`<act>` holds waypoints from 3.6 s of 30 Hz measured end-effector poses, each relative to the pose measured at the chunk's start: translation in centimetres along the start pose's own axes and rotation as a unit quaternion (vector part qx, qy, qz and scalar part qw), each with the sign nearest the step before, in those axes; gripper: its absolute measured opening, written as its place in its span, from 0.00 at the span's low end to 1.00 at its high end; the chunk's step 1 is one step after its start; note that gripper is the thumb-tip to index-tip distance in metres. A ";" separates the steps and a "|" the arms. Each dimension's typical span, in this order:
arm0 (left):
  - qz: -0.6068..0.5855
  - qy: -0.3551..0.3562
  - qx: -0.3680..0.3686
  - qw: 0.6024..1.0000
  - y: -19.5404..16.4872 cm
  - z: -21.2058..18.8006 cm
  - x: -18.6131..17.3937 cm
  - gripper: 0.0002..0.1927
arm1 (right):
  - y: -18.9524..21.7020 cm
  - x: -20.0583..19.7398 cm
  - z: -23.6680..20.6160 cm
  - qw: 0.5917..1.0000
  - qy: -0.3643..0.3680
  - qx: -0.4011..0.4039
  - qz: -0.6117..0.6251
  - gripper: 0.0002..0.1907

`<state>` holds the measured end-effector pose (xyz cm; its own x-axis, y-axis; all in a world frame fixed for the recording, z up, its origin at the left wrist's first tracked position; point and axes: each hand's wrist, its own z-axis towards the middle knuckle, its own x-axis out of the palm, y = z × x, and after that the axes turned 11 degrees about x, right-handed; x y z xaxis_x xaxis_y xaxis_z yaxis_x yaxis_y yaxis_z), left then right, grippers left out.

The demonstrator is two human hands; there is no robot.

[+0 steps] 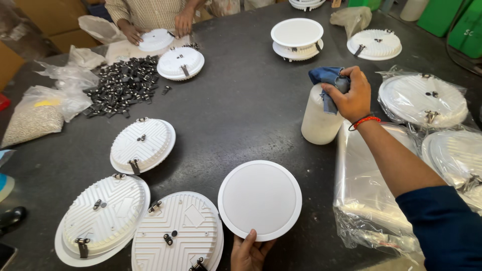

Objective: The person wipes round LED panel light fixtures with a cloth, pours liquid from a plastic bottle onto the cloth, and slides each panel into a clear plastic bag, pressing the wrapped panels flat on the work table. Other workers handle panels at the far end of the table.

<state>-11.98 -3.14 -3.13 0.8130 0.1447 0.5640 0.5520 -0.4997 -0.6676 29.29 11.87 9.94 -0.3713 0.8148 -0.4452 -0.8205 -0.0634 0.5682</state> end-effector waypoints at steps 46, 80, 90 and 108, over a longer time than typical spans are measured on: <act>0.698 0.088 0.644 0.300 -6.0 5.6 -17.9 0.19 | 12.5 0.3 -26.5 0.961 0.185 0.196 0.053 0.37; 0.660 0.140 0.662 0.327 -5.2 6.0 -20.8 0.24 | 14.7 -3.0 -23.9 0.975 0.162 0.138 0.061 0.19; 0.511 0.214 0.690 0.466 -3.9 -2.1 -12.7 0.15 | 9.6 -6.1 1.0 0.987 -0.022 -0.119 -0.104 0.13; 0.256 0.282 0.364 0.850 -5.8 -2.9 5.0 0.39 | 10.6 -13.2 -14.7 0.690 0.161 0.427 0.562 0.18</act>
<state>-11.66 -1.94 5.01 0.8759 -0.4684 0.1156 0.2884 0.3163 -0.9038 19.07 -8.04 11.70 -0.7550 0.3483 0.5556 0.5680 -0.0759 0.8195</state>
